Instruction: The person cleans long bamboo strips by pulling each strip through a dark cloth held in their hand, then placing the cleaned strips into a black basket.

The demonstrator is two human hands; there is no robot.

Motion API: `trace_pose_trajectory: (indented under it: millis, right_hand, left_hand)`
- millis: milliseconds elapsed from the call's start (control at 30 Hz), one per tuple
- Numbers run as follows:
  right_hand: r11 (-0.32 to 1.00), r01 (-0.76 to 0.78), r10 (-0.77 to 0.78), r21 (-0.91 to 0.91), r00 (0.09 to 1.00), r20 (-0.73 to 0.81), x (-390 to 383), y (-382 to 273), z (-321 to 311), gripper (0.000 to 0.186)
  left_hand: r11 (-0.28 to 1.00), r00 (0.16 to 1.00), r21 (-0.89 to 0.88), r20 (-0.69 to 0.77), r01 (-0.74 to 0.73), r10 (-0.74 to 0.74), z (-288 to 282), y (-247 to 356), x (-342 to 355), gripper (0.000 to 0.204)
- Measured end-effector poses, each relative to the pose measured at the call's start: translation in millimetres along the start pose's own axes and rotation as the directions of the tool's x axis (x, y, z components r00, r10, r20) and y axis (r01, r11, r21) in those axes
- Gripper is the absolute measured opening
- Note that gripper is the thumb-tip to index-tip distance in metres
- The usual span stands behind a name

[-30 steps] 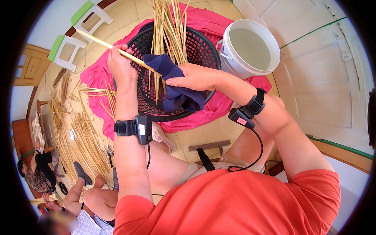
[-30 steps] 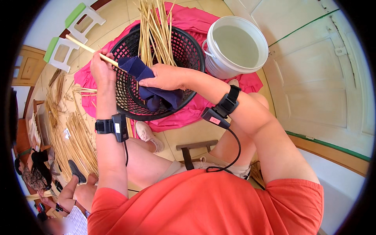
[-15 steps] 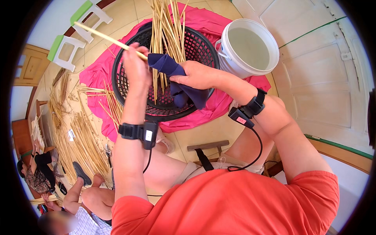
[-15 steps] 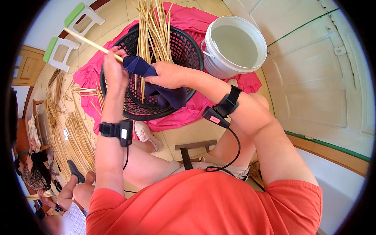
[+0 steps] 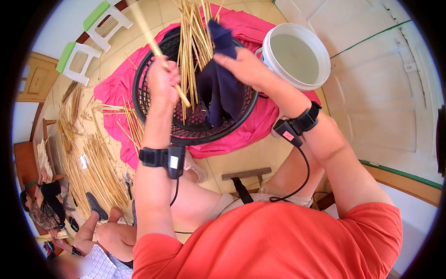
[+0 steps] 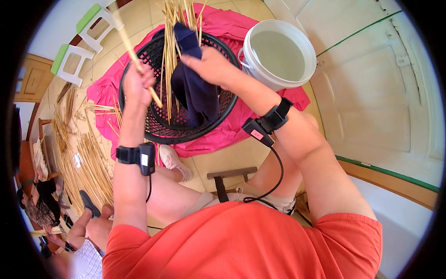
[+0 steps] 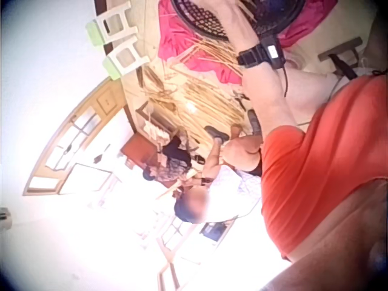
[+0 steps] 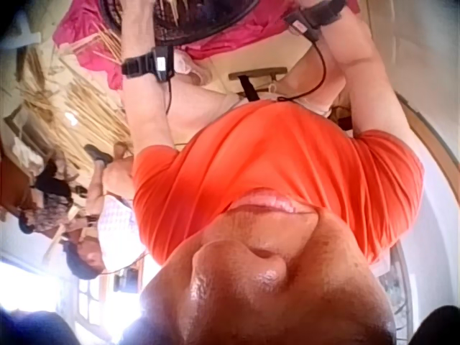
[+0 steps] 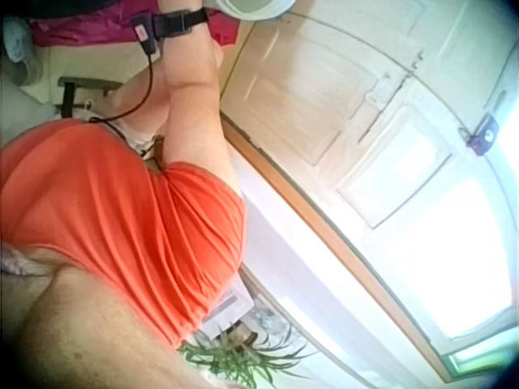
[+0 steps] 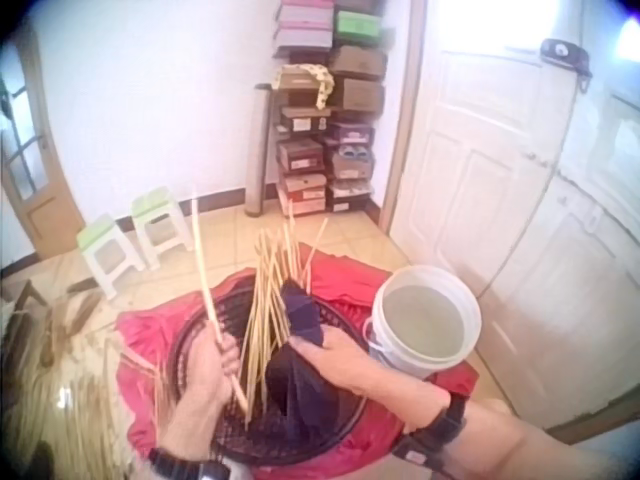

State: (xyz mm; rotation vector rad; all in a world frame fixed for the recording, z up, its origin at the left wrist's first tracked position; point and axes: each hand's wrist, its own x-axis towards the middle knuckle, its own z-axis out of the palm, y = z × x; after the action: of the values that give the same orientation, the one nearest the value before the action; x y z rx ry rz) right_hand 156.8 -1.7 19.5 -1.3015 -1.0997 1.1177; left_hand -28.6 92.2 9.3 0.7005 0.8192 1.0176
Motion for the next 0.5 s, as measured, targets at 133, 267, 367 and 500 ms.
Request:
trace_pose_trajectory:
  millis: [133, 267, 367, 500]
  right_hand:
    - [0.961, -0.065, 0.111, 0.271, 0.981, -0.158, 2, -6, -14, 0.029]
    - [0.902, 0.021, 0.090, 0.431, 0.967, -0.236, 6, -7, -26, 0.030]
    - [0.850, 0.093, 0.081, 0.519, 0.950, -0.303, 7, -3, -44, 0.026]
    - [0.773, 0.048, 0.178, 0.633, 0.941, -0.288, 15, -58, -58, 0.023]
  left_hand:
    - [0.960, 0.983, 0.262, 0.122, 0.103, -0.139, 36, -50, -49, 0.021]
    - [0.897, 0.896, 0.412, 0.321, 0.160, -0.308, 41, -84, -85, 0.024]
    - [0.879, 0.853, 0.446, 0.381, 0.168, -0.357, 30, -105, -99, 0.026]
    - [0.860, 0.792, 0.457, 0.426, 0.228, -0.437, 39, -86, -94, 0.024]
